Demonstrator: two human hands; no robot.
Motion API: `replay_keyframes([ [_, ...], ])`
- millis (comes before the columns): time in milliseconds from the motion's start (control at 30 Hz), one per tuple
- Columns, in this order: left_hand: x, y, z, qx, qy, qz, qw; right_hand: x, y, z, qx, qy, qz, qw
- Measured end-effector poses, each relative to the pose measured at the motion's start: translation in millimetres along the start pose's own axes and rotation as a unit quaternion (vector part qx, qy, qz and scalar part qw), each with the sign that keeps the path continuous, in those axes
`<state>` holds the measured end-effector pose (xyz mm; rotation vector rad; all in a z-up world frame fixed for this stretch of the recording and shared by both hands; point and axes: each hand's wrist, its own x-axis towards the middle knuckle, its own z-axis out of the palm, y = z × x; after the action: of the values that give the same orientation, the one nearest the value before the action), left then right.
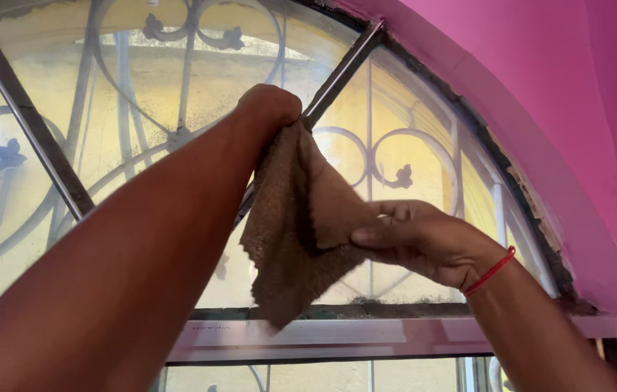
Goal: The person cleans a window by wiping its metal frame and glass panes with a cloth.
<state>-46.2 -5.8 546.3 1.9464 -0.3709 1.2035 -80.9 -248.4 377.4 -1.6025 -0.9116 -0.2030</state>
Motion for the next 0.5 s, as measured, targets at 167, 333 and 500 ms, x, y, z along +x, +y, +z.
replay_keyframes([
  [167,-3,2,-3,0.04,-0.06,-0.02,0.997,3,7,-33,0.238,0.091,-0.148,0.955],
  [333,-17,-5,2,0.093,-0.166,-0.061,0.98,35,54,-50,0.215,0.165,0.006,0.963],
  [500,-21,-13,-4,0.115,-0.145,-0.073,0.98,19,35,-51,0.225,0.203,0.073,0.95],
])
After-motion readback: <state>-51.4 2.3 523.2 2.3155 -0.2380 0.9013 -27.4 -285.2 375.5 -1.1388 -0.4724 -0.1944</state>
